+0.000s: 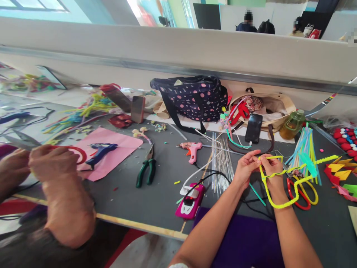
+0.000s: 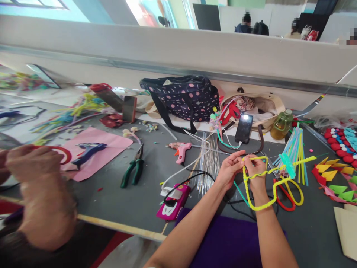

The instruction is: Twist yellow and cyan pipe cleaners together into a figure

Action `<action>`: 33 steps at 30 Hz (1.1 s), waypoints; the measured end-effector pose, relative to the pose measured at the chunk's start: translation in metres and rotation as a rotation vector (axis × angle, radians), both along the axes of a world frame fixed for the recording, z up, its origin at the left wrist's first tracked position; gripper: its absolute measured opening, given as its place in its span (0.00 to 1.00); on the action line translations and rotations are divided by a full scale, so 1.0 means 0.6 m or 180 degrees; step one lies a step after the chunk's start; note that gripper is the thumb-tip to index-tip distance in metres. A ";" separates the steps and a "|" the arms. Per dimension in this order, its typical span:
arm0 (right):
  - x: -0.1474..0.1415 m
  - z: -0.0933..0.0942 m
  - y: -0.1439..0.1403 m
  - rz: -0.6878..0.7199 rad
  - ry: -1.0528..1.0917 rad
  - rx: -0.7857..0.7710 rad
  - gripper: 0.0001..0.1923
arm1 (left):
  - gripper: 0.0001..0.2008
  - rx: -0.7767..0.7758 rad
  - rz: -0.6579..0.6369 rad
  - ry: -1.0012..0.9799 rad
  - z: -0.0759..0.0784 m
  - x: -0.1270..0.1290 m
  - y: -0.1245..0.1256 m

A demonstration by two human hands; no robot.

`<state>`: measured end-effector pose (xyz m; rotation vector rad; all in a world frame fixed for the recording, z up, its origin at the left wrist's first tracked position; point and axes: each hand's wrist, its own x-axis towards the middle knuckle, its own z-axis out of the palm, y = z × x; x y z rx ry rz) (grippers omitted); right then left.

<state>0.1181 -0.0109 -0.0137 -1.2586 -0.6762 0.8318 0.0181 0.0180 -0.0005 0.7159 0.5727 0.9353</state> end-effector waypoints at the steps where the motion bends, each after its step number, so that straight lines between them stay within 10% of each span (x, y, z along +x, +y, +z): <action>1: 0.002 -0.003 0.001 -0.0037 -0.0037 -0.0005 0.14 | 0.28 0.0005 -0.0021 0.0006 0.000 0.001 -0.001; 7: 0.011 -0.008 0.002 -0.0434 -0.0521 -0.0059 0.12 | 0.15 0.0559 0.0146 0.0545 -0.006 0.006 -0.006; 14: 0.029 -0.012 0.006 -0.0668 -0.0885 -0.0102 0.12 | 0.15 0.3196 0.0767 0.2494 -0.006 0.001 -0.018; 19: 0.031 -0.009 0.002 -0.0648 -0.1072 -0.0300 0.12 | 0.13 0.4025 0.0730 0.3180 -0.001 -0.006 -0.033; 24: 0.022 0.001 -0.004 -0.0469 -0.0912 -0.0271 0.12 | 0.09 0.3419 0.0810 0.2484 -0.008 -0.007 -0.031; 33: 0.023 -0.005 0.001 -0.0507 -0.0691 -0.0025 0.12 | 0.09 0.0615 0.0721 0.1041 0.001 0.004 -0.008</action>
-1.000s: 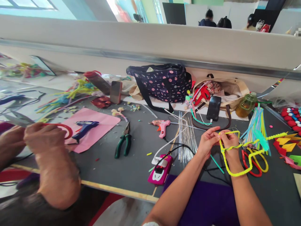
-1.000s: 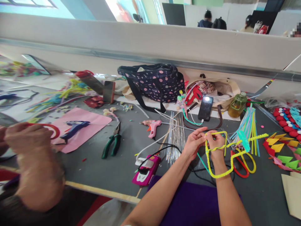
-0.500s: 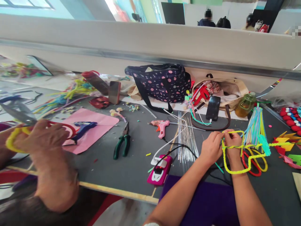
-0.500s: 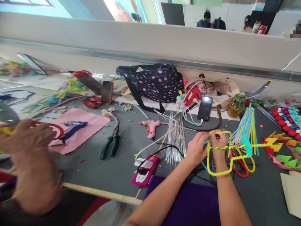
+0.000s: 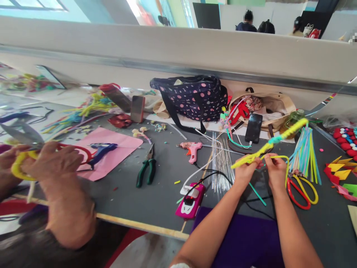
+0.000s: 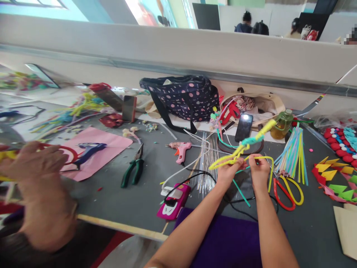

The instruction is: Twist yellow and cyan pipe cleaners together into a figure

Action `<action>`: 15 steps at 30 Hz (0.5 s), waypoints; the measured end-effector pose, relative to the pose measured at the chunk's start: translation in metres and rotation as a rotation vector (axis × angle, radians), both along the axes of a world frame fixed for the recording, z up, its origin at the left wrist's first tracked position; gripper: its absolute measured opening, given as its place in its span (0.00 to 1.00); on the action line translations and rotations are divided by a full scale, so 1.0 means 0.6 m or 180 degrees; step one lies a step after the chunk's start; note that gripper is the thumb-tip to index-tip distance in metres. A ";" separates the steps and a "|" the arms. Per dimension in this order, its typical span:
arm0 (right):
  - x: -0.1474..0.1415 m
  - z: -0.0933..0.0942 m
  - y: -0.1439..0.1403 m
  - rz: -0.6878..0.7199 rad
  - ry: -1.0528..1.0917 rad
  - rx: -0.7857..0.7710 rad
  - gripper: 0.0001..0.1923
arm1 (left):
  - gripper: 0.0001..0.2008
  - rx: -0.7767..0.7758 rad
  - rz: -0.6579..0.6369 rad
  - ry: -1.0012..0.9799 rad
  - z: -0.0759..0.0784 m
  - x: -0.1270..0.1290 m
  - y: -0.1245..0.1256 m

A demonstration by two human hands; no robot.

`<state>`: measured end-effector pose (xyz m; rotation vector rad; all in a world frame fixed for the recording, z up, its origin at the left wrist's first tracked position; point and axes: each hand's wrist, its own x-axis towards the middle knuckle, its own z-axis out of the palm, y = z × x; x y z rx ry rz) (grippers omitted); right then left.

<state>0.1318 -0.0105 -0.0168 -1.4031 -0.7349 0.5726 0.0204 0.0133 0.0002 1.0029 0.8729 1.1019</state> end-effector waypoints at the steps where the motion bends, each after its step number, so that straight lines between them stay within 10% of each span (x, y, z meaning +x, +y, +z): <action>1: -0.001 0.003 0.000 0.0016 0.0026 0.0004 0.12 | 0.10 -0.0190 -0.0036 -0.0196 0.003 0.000 0.002; 15: -0.011 0.036 -0.013 0.0722 0.0264 0.0520 0.11 | 0.14 -0.0963 -0.0786 -0.1165 0.019 -0.027 0.020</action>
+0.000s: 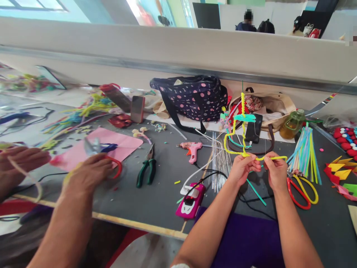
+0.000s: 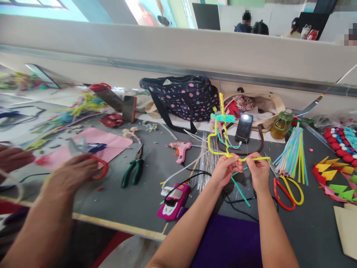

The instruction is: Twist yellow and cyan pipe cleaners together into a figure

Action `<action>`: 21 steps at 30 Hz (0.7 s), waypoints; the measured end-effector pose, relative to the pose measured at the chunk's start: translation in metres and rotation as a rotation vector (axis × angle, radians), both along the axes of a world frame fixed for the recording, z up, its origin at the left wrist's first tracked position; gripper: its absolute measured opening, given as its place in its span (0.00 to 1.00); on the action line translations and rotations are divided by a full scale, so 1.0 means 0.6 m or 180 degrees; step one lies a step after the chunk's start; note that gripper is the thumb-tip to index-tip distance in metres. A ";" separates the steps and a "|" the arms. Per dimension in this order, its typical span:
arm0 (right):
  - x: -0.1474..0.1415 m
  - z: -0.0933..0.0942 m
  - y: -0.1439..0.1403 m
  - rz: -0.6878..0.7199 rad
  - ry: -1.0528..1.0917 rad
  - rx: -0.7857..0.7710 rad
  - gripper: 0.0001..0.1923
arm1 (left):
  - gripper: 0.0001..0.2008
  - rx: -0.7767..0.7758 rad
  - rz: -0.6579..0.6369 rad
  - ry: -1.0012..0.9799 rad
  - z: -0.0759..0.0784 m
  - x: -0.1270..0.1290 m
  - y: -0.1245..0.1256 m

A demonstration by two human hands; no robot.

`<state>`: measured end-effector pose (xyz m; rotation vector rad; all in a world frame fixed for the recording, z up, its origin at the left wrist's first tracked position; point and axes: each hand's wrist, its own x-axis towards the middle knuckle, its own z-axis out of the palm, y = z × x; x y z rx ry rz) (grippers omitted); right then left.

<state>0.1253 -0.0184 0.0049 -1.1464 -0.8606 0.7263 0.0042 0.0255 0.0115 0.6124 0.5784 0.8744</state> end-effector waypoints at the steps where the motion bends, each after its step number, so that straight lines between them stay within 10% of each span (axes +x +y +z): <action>1: 0.000 0.000 -0.001 0.0036 -0.0015 0.0050 0.11 | 0.14 -0.0030 -0.0071 -0.0046 -0.002 -0.001 0.002; 16: -0.009 0.013 -0.008 0.0277 -0.0039 0.0277 0.09 | 0.10 -0.0790 -0.1007 -0.0604 -0.022 -0.002 0.008; 21: 0.000 0.008 -0.004 -0.0059 0.0148 0.0255 0.10 | 0.19 -0.0354 -0.0952 -0.0229 -0.025 0.001 0.005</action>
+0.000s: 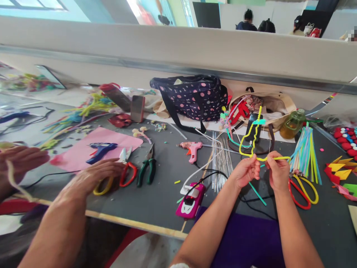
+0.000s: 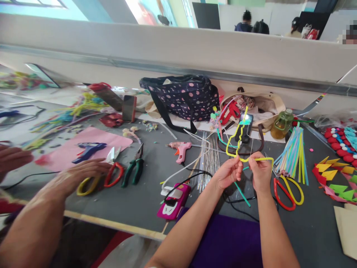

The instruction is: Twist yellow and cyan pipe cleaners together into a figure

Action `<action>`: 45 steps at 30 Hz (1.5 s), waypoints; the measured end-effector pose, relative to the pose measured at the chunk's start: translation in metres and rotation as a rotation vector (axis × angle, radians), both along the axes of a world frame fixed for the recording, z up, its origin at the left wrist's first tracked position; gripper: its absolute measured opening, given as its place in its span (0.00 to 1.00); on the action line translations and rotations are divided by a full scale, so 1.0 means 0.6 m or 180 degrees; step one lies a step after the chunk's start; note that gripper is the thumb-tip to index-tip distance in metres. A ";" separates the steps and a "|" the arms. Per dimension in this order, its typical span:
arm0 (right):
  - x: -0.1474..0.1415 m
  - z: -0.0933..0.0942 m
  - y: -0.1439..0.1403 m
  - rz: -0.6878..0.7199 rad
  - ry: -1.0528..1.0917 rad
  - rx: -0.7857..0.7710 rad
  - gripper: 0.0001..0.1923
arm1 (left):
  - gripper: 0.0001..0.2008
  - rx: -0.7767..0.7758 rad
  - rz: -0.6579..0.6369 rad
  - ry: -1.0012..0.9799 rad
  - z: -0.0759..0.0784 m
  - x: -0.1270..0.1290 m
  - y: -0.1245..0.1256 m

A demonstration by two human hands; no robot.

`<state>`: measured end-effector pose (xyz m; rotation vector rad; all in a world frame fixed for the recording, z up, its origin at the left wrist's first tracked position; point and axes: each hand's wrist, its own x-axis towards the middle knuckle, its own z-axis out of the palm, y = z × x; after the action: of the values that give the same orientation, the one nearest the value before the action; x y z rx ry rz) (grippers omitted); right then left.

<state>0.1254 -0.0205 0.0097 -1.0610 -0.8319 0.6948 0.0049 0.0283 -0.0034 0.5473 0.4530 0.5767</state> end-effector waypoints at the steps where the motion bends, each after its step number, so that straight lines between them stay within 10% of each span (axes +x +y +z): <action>1: 0.002 -0.001 0.001 -0.0068 0.0025 -0.0004 0.10 | 0.21 0.0152 0.0027 0.0087 0.001 -0.001 -0.001; 7: 0.009 0.000 0.004 -0.0305 0.0222 0.0074 0.09 | 0.24 0.0881 0.0386 0.0609 0.019 0.000 -0.014; 14: 0.004 0.000 0.004 -0.0316 0.0436 0.0134 0.08 | 0.08 0.2644 0.2221 0.1429 0.037 0.007 -0.026; 27: -0.019 0.004 -0.002 -0.0067 -0.0034 -0.0046 0.09 | 0.05 0.3604 0.2041 0.1752 0.020 0.007 -0.027; 45: -0.006 0.010 -0.003 0.0197 0.0094 0.0025 0.08 | 0.17 0.1397 0.1107 0.0619 0.014 0.027 -0.032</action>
<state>0.1218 -0.0223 0.0158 -1.0191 -0.8443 0.7569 0.0212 0.0093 0.0052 0.9591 0.6164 0.9722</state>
